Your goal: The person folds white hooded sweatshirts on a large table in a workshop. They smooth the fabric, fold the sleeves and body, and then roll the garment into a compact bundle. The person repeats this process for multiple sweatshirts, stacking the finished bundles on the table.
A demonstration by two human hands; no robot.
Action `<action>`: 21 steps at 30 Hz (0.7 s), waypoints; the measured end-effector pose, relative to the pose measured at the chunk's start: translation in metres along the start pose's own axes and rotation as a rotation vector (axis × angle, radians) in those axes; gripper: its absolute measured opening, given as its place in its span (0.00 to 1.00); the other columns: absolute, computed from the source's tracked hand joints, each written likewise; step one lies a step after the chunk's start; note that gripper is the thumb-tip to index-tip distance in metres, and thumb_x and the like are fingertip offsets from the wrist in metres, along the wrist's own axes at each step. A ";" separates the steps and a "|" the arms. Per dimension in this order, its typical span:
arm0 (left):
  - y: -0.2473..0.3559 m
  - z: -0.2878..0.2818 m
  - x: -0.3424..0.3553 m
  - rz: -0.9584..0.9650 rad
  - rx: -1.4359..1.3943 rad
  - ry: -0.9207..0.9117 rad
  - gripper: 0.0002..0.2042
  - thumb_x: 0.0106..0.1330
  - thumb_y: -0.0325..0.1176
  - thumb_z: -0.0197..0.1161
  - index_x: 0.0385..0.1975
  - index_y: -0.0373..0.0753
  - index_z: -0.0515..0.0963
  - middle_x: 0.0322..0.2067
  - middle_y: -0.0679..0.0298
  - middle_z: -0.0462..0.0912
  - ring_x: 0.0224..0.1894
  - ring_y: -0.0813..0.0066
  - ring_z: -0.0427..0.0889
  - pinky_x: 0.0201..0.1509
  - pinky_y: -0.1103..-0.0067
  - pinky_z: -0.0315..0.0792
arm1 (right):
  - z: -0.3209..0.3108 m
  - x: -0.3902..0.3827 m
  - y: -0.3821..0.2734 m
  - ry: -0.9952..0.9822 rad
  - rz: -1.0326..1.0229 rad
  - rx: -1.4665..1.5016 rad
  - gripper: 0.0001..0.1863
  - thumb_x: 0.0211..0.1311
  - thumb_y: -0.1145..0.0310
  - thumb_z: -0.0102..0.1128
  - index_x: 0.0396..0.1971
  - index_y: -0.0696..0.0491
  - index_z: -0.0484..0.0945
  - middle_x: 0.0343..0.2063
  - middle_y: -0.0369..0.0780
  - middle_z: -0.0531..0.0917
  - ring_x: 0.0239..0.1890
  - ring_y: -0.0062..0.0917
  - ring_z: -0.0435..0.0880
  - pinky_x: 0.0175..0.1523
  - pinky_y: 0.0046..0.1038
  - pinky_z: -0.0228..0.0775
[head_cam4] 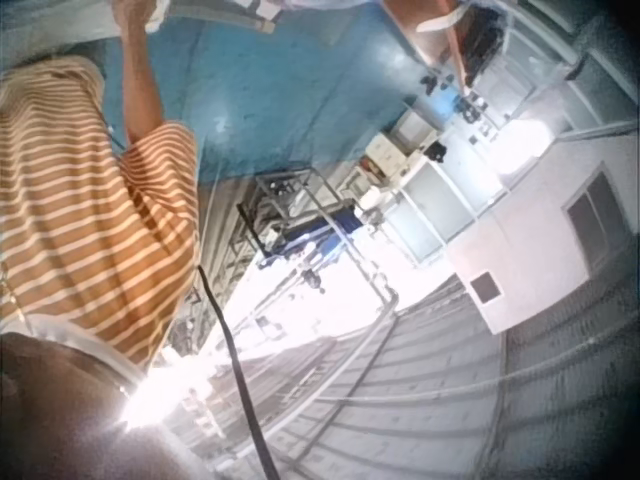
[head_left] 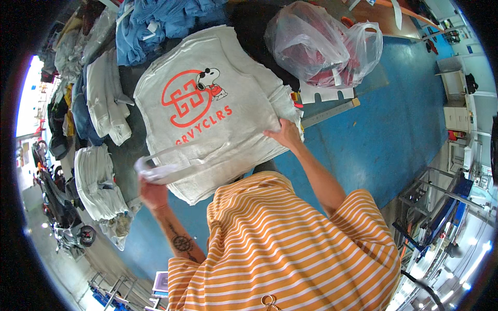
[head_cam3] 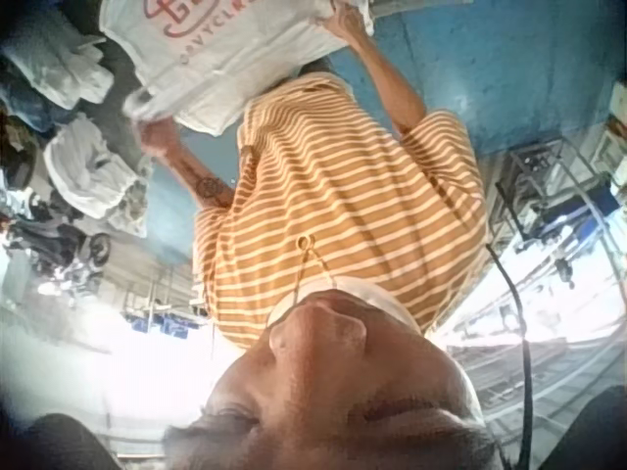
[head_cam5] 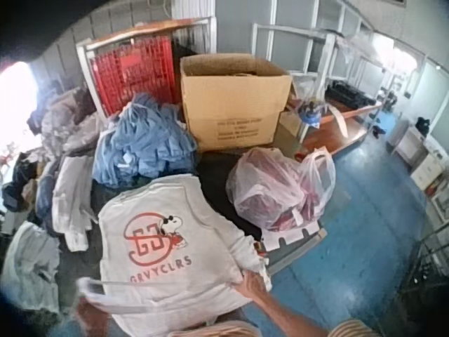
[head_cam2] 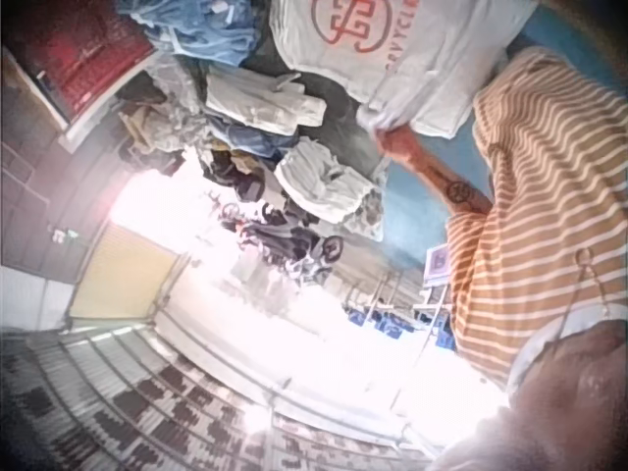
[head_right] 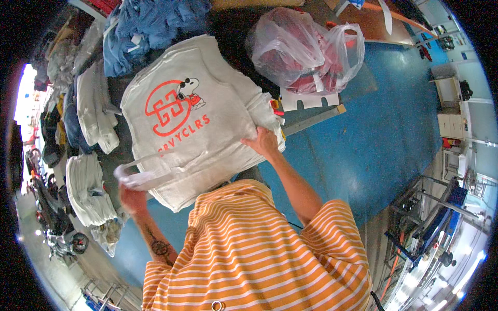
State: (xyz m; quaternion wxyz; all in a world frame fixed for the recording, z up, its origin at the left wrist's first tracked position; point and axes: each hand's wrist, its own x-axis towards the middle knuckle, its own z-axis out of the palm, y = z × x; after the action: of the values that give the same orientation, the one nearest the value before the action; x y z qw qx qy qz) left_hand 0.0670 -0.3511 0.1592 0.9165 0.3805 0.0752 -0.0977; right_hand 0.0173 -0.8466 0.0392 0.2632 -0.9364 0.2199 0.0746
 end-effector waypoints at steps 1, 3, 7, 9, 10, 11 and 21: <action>0.027 -0.012 -0.001 0.054 0.022 0.045 0.22 0.73 0.40 0.54 0.63 0.38 0.70 0.58 0.56 0.77 0.61 0.57 0.75 0.68 0.54 0.64 | -0.001 0.002 0.000 -0.016 -0.046 0.003 0.32 0.50 0.52 0.76 0.46 0.60 0.78 0.39 0.49 0.85 0.42 0.44 0.84 0.51 0.40 0.76; 0.083 -0.034 -0.003 0.153 0.116 0.184 0.21 0.73 0.39 0.54 0.62 0.36 0.70 0.58 0.56 0.77 0.61 0.58 0.74 0.69 0.57 0.64 | -0.002 0.003 0.001 -0.065 -0.146 0.008 0.32 0.50 0.52 0.77 0.47 0.61 0.79 0.39 0.48 0.85 0.42 0.41 0.85 0.51 0.39 0.76; 0.168 -0.132 0.004 0.301 0.231 0.437 0.20 0.73 0.38 0.56 0.60 0.35 0.72 0.59 0.56 0.77 0.62 0.59 0.74 0.68 0.62 0.65 | -0.018 -0.009 -0.007 -0.347 -0.015 1.164 0.35 0.53 0.54 0.76 0.55 0.61 0.76 0.49 0.41 0.84 0.45 0.27 0.84 0.54 0.30 0.75; 0.193 -0.183 0.022 0.281 0.361 0.445 0.19 0.73 0.37 0.56 0.59 0.35 0.72 0.59 0.56 0.77 0.62 0.60 0.74 0.67 0.64 0.66 | -0.017 -0.017 -0.001 -0.412 0.341 1.174 0.34 0.55 0.58 0.75 0.58 0.58 0.74 0.50 0.39 0.83 0.46 0.27 0.84 0.54 0.29 0.75; 0.207 -0.206 0.030 0.279 0.433 0.457 0.19 0.73 0.37 0.56 0.59 0.34 0.73 0.59 0.56 0.77 0.62 0.60 0.74 0.67 0.64 0.67 | -0.015 -0.019 -0.001 -0.454 0.516 1.171 0.33 0.56 0.60 0.75 0.60 0.57 0.73 0.51 0.39 0.83 0.47 0.27 0.84 0.54 0.28 0.75; 0.217 -0.226 0.043 0.251 0.398 0.384 0.18 0.74 0.37 0.55 0.58 0.34 0.73 0.57 0.55 0.78 0.60 0.60 0.76 0.65 0.65 0.68 | -0.008 -0.022 0.005 -0.487 0.498 1.125 0.32 0.57 0.62 0.74 0.59 0.57 0.73 0.51 0.39 0.83 0.48 0.28 0.84 0.55 0.30 0.76; 0.100 -0.301 0.062 0.554 1.841 0.672 0.19 0.73 0.40 0.55 0.44 0.25 0.77 0.39 0.51 0.83 0.41 0.57 0.82 0.46 0.69 0.75 | -0.023 -0.054 -0.016 -0.368 0.484 1.260 0.25 0.60 0.68 0.71 0.57 0.54 0.74 0.48 0.38 0.82 0.50 0.30 0.83 0.50 0.35 0.80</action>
State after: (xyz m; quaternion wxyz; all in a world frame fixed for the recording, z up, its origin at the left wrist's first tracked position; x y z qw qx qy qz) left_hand 0.1320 -0.0756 0.0041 0.1897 0.9498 0.1336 0.2099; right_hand -0.0230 -0.8265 0.0801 0.7649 -0.5022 0.3757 0.1468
